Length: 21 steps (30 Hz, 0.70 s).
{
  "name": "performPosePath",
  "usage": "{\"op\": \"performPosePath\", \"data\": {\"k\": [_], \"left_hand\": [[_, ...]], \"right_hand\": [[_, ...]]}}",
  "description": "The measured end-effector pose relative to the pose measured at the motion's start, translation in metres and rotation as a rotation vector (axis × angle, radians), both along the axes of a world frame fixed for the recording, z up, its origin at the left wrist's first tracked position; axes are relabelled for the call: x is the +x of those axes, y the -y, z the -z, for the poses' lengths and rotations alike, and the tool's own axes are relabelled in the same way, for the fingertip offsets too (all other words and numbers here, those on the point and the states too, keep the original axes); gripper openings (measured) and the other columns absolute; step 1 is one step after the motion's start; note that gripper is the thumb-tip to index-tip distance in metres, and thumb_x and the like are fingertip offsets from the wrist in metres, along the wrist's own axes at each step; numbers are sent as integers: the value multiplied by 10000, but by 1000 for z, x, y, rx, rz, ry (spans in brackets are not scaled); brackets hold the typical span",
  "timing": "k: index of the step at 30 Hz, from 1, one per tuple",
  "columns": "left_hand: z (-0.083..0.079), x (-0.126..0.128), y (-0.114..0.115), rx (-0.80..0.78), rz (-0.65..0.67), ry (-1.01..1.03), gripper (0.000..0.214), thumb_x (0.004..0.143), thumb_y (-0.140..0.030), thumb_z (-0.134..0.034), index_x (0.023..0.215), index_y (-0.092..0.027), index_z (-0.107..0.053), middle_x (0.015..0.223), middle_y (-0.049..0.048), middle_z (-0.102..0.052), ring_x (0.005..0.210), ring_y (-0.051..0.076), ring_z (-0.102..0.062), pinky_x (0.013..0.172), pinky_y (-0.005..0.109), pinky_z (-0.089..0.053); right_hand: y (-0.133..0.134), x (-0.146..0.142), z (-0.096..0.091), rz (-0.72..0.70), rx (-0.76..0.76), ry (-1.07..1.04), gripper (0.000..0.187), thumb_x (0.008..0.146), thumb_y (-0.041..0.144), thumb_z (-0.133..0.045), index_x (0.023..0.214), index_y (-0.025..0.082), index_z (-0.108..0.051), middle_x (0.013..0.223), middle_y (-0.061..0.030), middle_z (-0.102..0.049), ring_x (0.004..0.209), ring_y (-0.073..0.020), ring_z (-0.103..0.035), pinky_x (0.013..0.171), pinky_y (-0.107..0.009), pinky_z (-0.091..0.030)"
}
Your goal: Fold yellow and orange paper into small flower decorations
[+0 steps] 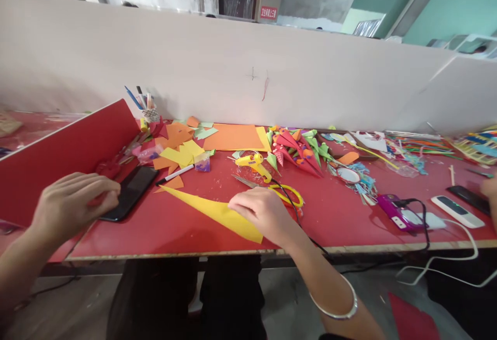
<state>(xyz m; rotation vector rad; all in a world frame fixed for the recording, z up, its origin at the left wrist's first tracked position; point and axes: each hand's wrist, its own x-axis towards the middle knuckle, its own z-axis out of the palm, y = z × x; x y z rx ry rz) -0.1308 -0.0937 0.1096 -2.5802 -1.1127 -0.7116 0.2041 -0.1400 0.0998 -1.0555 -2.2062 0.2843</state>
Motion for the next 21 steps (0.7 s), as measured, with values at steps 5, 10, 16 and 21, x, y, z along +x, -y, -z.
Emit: {"op": "performPosePath", "data": {"k": [5,10,16,21], "left_hand": [[-6,36,5,-185,194,-208,400,800,-497,-457,1111,-249,-507,1019,34,-596,920,203,-527,817,327,-372],[-12,48,8,-246,269,-212,330,903,-308,-331,724,-214,-592,655,-9,-569,635,130,-491,663,273,-349],[-18,75,15,-256,280,-199,401,909,-280,-299,603,-172,-534,517,-10,-488,516,126,-437,549,261,-334],[-25,83,17,-199,337,-157,406,915,-286,-284,608,-175,-525,486,-26,-460,475,114,-384,571,263,-358]], "right_hand": [[-5,-9,-8,-153,107,137,283,897,291,-386,775,198,-623,648,16,-628,592,-95,-512,639,-248,-373],[-3,-13,-16,43,279,247,232,886,230,-399,806,196,-614,722,-10,-618,680,-119,-510,738,-299,-374],[4,-52,-14,123,513,299,195,843,189,-400,843,208,-594,910,-12,-606,785,-137,-497,914,-405,-286],[-5,-67,-5,77,638,231,181,800,137,-396,724,204,-546,569,38,-506,618,-118,-418,757,-320,-335]]}}
